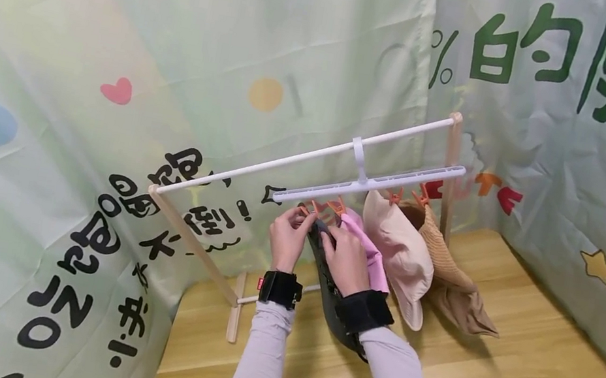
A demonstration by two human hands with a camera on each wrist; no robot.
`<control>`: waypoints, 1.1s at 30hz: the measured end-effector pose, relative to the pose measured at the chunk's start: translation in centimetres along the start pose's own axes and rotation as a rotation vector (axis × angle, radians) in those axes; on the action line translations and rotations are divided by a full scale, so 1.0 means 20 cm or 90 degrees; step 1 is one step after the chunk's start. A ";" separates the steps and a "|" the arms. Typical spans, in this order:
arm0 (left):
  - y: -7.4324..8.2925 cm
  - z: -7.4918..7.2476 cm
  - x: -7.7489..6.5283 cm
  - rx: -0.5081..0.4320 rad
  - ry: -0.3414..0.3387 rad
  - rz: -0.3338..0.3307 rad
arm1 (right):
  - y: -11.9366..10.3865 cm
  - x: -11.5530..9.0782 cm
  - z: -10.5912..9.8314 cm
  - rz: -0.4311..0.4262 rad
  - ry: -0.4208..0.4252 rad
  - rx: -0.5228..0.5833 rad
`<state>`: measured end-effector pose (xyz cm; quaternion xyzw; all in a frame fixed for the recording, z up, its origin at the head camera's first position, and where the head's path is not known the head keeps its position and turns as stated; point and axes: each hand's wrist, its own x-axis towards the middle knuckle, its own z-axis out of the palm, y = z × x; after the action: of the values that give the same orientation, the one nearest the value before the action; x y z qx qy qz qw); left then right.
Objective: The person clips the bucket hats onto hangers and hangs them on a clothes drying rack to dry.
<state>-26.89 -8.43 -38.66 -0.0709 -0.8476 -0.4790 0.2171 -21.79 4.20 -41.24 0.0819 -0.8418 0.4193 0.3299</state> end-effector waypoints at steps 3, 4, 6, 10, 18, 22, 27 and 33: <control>-0.02 -0.02 -0.03 -0.009 -0.008 -0.005 | 0.01 -0.03 -0.01 -0.007 -0.003 0.008; -0.02 -0.02 -0.04 -0.008 -0.009 -0.007 | 0.01 -0.04 -0.01 -0.009 -0.003 0.006; -0.02 -0.03 -0.08 0.006 -0.016 -0.006 | 0.02 -0.07 -0.03 -0.012 -0.004 0.000; -0.02 -0.03 -0.18 0.052 -0.037 0.014 | 0.05 -0.14 -0.08 -0.002 -0.024 -0.009; -0.03 -0.03 -0.39 0.138 -0.062 0.020 | 0.09 -0.29 -0.22 -0.011 -0.059 -0.004; -0.02 -0.05 -0.48 0.181 -0.070 0.046 | 0.11 -0.36 -0.32 -0.049 -0.066 -0.003; -0.02 -0.07 -0.56 0.243 -0.118 0.117 | 0.14 -0.44 -0.47 -0.136 -0.134 -0.020; -0.04 -0.10 -0.65 0.314 -0.181 0.154 | 0.17 -0.54 -0.60 -0.166 -0.147 -0.052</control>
<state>-14.78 -9.41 -43.99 -0.1824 -0.9456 -0.2148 0.1625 -8.98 14.05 -45.00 0.2245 -0.8726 0.3264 0.2856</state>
